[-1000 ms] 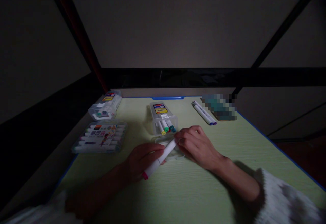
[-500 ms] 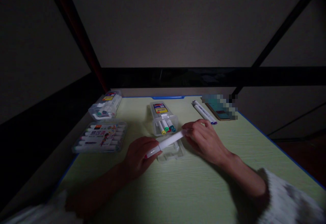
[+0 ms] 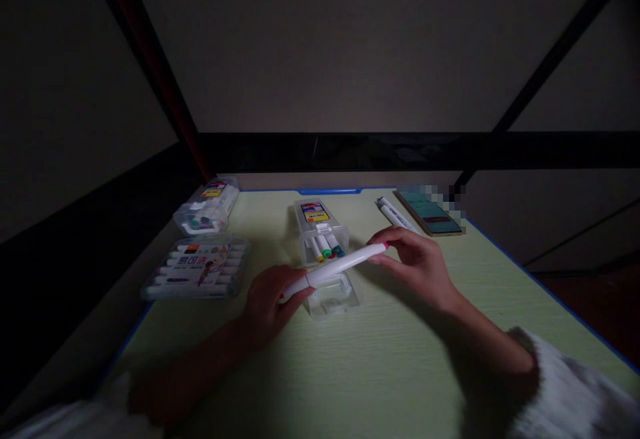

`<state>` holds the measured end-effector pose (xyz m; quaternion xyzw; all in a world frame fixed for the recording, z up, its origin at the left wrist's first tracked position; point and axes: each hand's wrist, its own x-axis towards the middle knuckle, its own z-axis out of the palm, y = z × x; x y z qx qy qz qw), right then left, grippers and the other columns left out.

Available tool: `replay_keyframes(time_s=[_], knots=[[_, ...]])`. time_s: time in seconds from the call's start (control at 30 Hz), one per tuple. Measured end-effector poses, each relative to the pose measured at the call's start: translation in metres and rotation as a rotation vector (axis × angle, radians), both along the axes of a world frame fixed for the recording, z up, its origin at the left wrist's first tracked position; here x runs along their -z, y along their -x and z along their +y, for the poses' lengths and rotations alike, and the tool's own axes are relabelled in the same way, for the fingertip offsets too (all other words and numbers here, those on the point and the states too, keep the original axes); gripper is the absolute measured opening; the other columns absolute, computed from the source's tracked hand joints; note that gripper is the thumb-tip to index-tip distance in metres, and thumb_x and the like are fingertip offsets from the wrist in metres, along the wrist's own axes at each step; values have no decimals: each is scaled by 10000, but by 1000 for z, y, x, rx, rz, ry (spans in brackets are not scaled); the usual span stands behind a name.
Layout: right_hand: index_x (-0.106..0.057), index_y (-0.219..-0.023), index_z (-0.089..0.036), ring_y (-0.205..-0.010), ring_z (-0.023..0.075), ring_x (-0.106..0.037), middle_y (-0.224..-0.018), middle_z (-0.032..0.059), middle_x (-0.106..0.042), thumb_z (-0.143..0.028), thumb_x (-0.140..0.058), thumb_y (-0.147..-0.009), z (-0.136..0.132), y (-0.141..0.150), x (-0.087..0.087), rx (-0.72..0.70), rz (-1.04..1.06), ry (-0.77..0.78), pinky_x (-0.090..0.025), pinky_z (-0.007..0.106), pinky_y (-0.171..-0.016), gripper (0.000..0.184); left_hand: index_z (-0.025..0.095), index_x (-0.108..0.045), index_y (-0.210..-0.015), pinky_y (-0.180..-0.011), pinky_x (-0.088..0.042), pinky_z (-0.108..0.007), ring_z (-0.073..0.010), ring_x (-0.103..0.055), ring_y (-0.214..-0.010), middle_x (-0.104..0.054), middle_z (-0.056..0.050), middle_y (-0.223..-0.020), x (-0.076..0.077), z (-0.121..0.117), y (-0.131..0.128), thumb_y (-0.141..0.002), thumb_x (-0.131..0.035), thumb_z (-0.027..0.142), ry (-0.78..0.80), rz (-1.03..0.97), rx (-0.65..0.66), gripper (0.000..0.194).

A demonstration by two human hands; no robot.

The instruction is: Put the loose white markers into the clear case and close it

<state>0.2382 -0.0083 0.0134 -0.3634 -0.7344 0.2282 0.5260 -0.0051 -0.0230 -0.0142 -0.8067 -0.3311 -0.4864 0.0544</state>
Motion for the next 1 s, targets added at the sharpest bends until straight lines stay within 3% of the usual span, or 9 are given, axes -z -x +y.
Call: replay_keyframes(time_s=[0.13, 0.53, 1.0], knots=[[-610, -791, -189, -687, 118, -563, -743, 12, -617, -228, -702, -667, 3, 3, 1, -46, 157, 134, -482, 263, -633, 159, 147, -563, -860, -457, -453, -155, -99, -574, -569, -622, -26, -679, 2, 1, 0, -868, -485, 350, 4, -4, 11, 218], [-616, -730, -180, -632, 107, -585, -700, 5, -647, -210, -730, -618, 0, 8, -2, -100, 243, 268, -489, 236, -573, 163, 142, -570, -853, -521, -486, -200, -117, -588, -579, -634, -31, -688, 2, 2, -1, -871, -479, 348, 48, 33, 35, 226], [-631, -746, -184, -555, 81, -603, -801, 28, -698, -249, -710, -661, -3, 11, -1, -260, 380, 469, -519, 235, -571, 133, 133, -576, -814, -483, -441, -197, -101, -534, -504, -620, -19, -637, -4, 1, 1, -904, -396, 368, 112, 99, 67, 310]])
